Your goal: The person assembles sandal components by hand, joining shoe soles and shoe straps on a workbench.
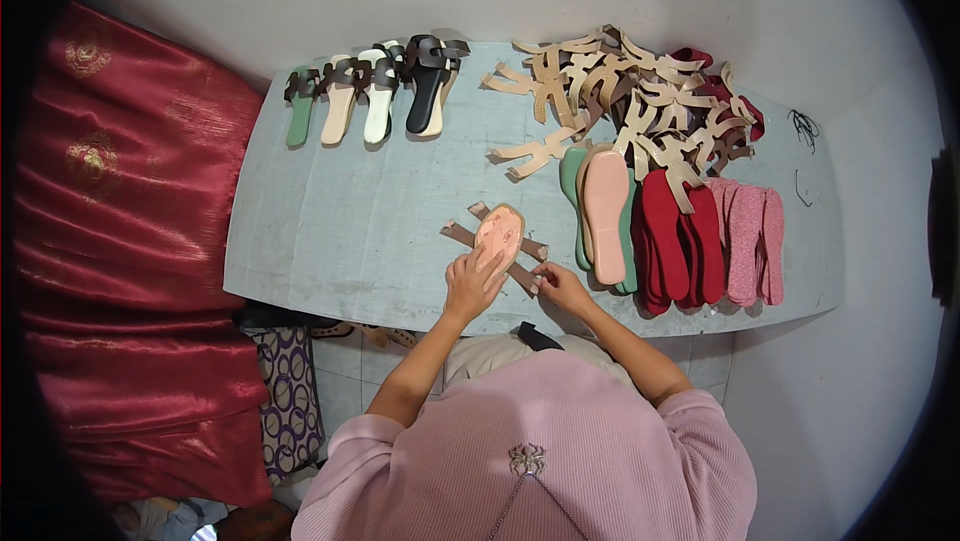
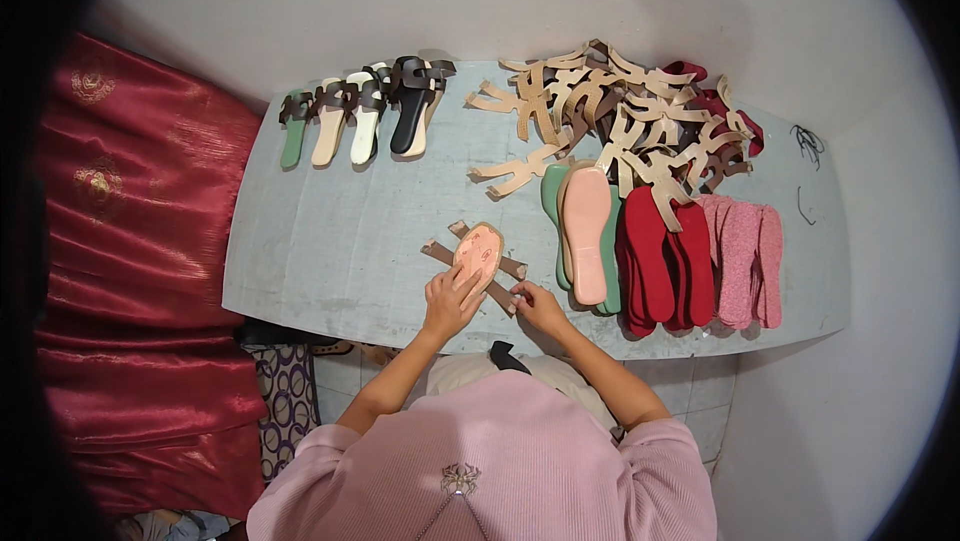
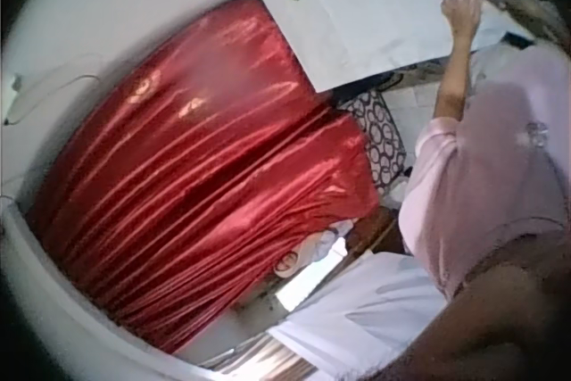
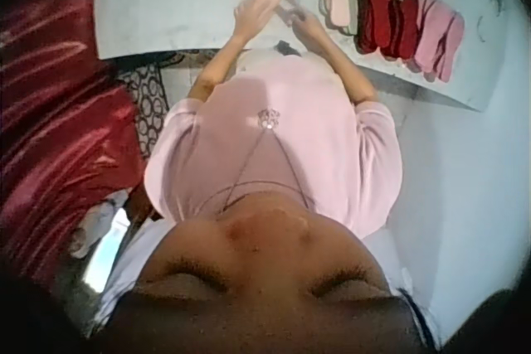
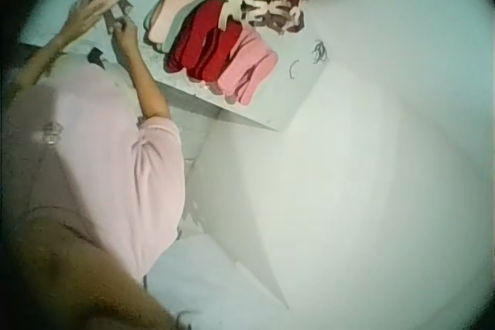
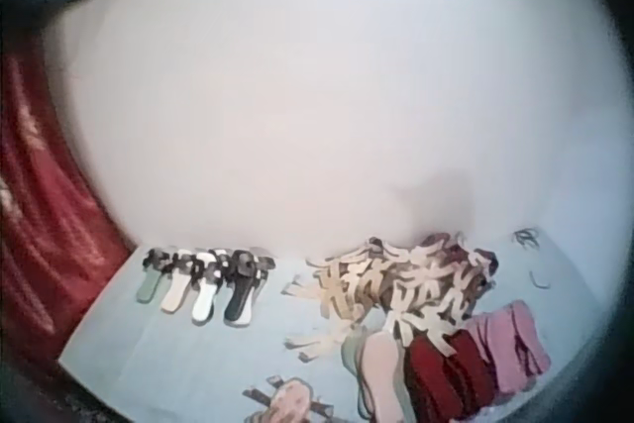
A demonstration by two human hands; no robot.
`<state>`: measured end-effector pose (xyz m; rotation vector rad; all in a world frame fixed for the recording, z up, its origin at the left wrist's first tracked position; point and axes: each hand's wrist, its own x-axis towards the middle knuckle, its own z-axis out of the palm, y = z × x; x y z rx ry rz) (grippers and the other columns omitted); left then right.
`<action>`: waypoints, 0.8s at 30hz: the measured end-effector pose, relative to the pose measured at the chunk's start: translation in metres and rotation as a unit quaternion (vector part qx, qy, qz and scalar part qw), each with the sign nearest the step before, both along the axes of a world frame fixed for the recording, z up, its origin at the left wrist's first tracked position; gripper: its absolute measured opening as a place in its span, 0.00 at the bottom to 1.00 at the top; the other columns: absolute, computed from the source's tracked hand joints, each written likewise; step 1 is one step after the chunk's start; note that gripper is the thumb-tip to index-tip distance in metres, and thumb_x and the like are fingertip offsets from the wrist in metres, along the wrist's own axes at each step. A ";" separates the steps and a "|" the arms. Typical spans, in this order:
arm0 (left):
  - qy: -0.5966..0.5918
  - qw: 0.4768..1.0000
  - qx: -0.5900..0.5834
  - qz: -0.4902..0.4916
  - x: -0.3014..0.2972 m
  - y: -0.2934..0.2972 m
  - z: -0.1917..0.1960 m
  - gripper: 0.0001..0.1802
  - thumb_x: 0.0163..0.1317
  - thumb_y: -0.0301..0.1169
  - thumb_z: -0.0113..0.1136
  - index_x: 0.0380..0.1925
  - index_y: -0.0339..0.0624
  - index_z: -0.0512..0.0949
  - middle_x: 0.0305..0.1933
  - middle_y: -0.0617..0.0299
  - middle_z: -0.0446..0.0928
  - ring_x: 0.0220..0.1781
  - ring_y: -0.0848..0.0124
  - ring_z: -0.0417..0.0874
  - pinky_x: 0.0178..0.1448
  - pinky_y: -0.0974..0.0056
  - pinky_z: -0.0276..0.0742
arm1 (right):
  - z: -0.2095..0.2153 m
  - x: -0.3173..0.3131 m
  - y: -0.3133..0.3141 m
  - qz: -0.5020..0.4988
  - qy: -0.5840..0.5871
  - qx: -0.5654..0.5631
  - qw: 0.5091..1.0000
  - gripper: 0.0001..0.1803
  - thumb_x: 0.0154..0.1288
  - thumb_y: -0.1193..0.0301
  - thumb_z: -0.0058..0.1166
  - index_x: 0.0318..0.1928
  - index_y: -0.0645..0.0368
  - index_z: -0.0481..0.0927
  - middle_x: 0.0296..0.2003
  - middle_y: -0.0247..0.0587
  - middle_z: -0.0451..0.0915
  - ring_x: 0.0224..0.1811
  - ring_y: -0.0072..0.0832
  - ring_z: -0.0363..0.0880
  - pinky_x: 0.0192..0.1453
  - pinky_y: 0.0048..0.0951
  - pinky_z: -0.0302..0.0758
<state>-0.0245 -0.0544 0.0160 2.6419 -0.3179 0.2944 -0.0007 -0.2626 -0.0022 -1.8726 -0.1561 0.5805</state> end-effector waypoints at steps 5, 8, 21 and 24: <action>-0.012 1.000 0.012 -0.012 -0.001 0.001 -0.008 0.22 0.49 0.41 0.59 0.47 0.53 0.74 0.55 0.55 0.64 0.51 0.59 0.62 0.52 0.56 0.55 | 0.011 -0.003 0.002 -0.004 -0.013 0.008 1.000 0.10 0.59 0.73 0.50 0.41 0.60 0.72 0.21 0.28 0.71 0.23 0.14 0.65 0.28 0.18 0.65; -0.001 0.999 0.034 0.001 -0.003 0.000 -0.008 0.22 0.49 0.42 0.58 0.47 0.54 0.74 0.55 0.55 0.64 0.51 0.60 0.61 0.52 0.55 0.53 | 0.020 -0.001 0.001 0.014 -0.033 -0.027 0.999 0.11 0.58 0.73 0.50 0.42 0.60 0.72 0.21 0.30 0.70 0.23 0.15 0.65 0.28 0.19 0.65; 0.000 0.997 0.073 0.000 0.000 0.001 -0.007 0.24 0.50 0.43 0.56 0.50 0.61 0.70 0.59 0.62 0.60 0.61 0.63 0.55 0.56 0.48 0.47 | 0.050 0.037 -0.016 0.061 -0.206 -0.163 0.963 0.14 0.50 0.81 0.47 0.40 0.56 0.72 0.34 0.46 0.69 0.36 0.42 0.71 0.39 0.37 0.69; 0.003 0.996 0.087 0.003 0.000 0.002 -0.009 0.24 0.50 0.43 0.55 0.50 0.61 0.70 0.62 0.66 0.58 0.63 0.64 0.53 0.57 0.46 0.46 | 0.058 0.049 -0.015 0.132 -0.264 -0.237 0.925 0.15 0.48 0.82 0.46 0.39 0.55 0.72 0.34 0.44 0.69 0.38 0.41 0.71 0.41 0.36 0.69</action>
